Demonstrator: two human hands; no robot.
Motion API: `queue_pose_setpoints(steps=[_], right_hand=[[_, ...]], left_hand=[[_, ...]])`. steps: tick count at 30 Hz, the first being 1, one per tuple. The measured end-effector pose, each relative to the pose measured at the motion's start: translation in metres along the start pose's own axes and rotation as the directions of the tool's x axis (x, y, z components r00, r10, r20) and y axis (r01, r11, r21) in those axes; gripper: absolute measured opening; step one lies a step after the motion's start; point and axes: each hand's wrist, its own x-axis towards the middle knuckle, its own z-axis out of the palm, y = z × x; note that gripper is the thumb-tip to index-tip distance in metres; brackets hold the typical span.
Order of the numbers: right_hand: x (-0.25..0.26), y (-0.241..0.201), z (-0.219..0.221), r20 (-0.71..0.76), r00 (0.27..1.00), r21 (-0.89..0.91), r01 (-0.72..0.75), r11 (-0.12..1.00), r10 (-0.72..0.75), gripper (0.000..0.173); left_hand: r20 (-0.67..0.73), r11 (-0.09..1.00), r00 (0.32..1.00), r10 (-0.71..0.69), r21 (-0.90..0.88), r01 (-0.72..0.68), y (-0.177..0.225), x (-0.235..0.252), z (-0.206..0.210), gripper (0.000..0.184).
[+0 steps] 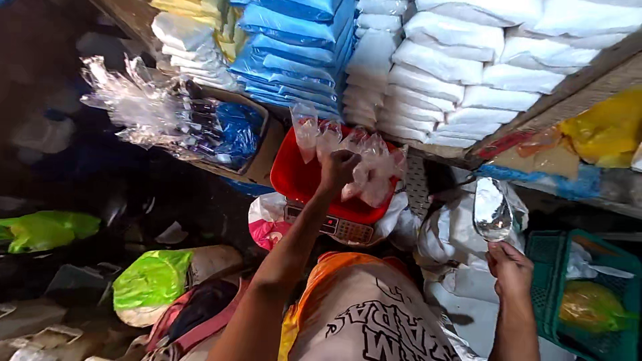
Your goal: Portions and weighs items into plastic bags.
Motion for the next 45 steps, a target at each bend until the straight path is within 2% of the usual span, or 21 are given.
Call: queue_pose_setpoints(steps=[2,5,10,13,17,22,30,37,40,42,43,44,45], right_hand=[[-0.013,-0.013,0.011,0.031,0.998,0.039,0.06,0.997,-0.061,0.018],[-0.027,-0.032,0.029,0.132,0.983,0.058,0.12,0.991,-0.126,0.019],[-0.037,-0.075,0.055,0.328,0.923,-0.006,0.217,0.976,-0.202,0.016],[-0.035,-0.104,0.065,0.407,0.892,-0.084,0.25,0.965,-0.196,0.015],[-0.033,-0.135,0.08,0.461,0.862,-0.178,0.321,0.93,-0.209,0.016],[-0.029,-0.147,0.096,0.457,0.866,-0.3,0.368,0.88,-0.206,0.015],[-0.031,-0.155,0.107,0.456,0.877,-0.38,0.347,0.857,-0.152,0.012],[-0.023,-0.164,0.134,0.455,0.885,-0.615,0.39,0.686,-0.095,0.021],[-0.014,-0.19,0.152,0.512,0.858,-0.708,0.448,0.546,-0.04,0.028],[-0.012,-0.21,0.163,0.532,0.847,-0.766,0.47,0.439,0.023,0.032],[-0.013,-0.219,0.168,0.529,0.847,-0.791,0.474,0.387,0.045,0.033],[-0.015,-0.227,0.172,0.523,0.85,-0.811,0.472,0.347,0.066,0.034],[-0.017,-0.234,0.176,0.511,0.855,-0.83,0.465,0.308,0.087,0.035]], left_hand=[[-0.004,0.999,0.999,0.05,-0.005,-0.05,-0.007,0.0,-0.001,0.026],[0.062,0.999,0.997,0.039,0.01,-0.04,-0.025,0.002,-0.002,0.029],[0.266,0.995,0.961,-0.075,-0.041,0.089,-0.018,0.01,-0.019,0.033],[0.384,0.991,0.914,-0.127,0.089,0.101,-0.001,0.017,-0.03,0.038],[0.459,0.966,0.882,-0.109,0.258,-0.015,0.013,0.026,-0.042,0.037],[0.449,0.901,0.892,0.048,0.367,-0.233,0.005,0.03,-0.038,0.036],[0.33,0.9,0.94,0.085,0.379,-0.214,-0.012,0.031,-0.023,0.03],[0.294,0.956,0.955,-0.028,0.286,-0.06,0.002,0.017,-0.02,0.031],[0.3,0.964,0.952,0.064,0.229,-0.137,0.004,0.011,-0.018,0.029],[0.241,0.934,0.957,0.16,0.278,-0.226,0.009,0.001,-0.012,0.029],[0.248,0.906,0.967,0.061,0.393,-0.158,0.031,-0.011,-0.011,0.029],[0.341,0.863,0.896,-0.284,0.497,0.085,0.071,-0.015,-0.015,0.03],[0.24,0.917,0.968,0.073,0.364,-0.16,0.029,-0.013,-0.006,0.026]])
